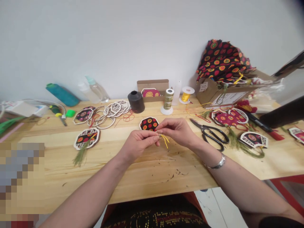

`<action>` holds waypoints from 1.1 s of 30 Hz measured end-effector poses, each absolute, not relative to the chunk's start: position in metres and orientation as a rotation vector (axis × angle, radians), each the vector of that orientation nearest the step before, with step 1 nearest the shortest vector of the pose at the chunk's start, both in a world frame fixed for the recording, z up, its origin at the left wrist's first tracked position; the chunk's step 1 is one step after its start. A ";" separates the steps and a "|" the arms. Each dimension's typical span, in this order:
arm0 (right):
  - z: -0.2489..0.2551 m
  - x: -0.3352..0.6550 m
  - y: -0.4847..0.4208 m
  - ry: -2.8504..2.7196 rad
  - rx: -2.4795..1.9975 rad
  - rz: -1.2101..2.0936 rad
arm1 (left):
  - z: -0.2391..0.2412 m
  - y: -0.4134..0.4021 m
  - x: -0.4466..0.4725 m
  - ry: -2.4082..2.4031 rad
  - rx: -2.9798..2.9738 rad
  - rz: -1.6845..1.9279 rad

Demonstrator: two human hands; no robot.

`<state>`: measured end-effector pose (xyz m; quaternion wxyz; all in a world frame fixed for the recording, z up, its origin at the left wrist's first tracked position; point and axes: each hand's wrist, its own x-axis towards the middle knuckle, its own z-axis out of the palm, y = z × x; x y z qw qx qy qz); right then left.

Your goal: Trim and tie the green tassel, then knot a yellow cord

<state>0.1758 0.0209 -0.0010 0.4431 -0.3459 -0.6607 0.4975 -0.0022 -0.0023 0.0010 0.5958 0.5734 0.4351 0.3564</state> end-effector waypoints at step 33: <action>-0.004 0.171 0.015 -1.330 -0.909 1.394 | 0.005 -0.005 0.000 1.116 1.179 0.977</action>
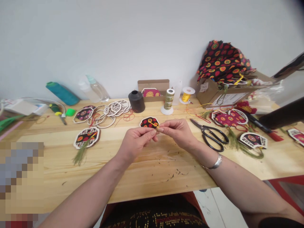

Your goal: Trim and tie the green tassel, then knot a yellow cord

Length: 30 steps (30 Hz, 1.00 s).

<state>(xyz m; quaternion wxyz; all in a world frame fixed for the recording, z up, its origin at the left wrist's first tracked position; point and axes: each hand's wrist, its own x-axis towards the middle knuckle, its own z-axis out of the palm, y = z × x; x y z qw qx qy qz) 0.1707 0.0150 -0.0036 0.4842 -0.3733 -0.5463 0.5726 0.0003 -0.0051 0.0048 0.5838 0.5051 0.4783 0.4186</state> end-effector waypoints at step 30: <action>0.000 0.172 0.018 -1.272 -0.888 1.562 | 0.007 -0.010 0.002 1.254 1.395 1.098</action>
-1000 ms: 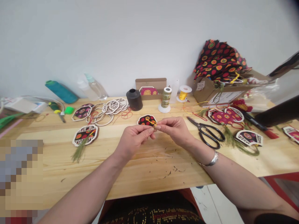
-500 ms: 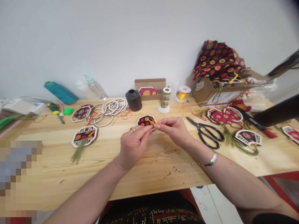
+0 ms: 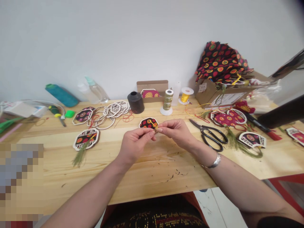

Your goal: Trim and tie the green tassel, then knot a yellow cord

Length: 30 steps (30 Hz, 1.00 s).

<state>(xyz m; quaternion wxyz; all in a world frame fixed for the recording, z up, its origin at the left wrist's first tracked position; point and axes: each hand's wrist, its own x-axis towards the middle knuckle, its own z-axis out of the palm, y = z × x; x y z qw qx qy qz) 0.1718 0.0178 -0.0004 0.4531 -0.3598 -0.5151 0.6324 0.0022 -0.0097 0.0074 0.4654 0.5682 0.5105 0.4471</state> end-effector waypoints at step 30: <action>-0.002 0.173 0.020 -1.460 -0.822 1.525 | 0.004 -0.007 0.002 0.990 1.074 0.787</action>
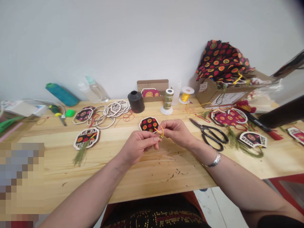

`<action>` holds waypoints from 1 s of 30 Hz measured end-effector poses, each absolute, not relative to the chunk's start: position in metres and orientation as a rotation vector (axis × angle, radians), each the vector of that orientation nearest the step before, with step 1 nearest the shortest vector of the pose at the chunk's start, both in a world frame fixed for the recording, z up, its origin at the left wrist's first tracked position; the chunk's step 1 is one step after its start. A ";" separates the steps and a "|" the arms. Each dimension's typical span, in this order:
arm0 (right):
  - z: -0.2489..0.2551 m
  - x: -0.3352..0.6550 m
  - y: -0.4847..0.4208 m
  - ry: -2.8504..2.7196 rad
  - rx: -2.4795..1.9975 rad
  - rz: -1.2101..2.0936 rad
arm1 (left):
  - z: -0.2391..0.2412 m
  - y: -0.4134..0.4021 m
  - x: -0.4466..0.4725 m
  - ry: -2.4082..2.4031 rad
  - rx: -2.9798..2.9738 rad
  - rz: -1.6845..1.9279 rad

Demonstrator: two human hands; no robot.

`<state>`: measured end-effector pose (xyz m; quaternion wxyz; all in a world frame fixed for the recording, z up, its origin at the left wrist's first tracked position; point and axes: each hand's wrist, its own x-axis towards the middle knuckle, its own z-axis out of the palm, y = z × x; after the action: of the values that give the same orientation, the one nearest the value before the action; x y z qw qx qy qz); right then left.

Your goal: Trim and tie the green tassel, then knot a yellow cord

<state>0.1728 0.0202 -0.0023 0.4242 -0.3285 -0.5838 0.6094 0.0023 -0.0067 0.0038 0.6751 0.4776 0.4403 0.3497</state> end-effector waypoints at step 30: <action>-0.001 0.169 0.002 -2.059 -0.981 0.917 | 0.001 -0.003 -0.002 1.354 1.512 1.178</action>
<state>0.1694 0.0023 -0.0014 0.3352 -0.3759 -0.7892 0.3514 -0.0019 -0.0032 0.0012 0.3872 0.5940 0.5319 0.4630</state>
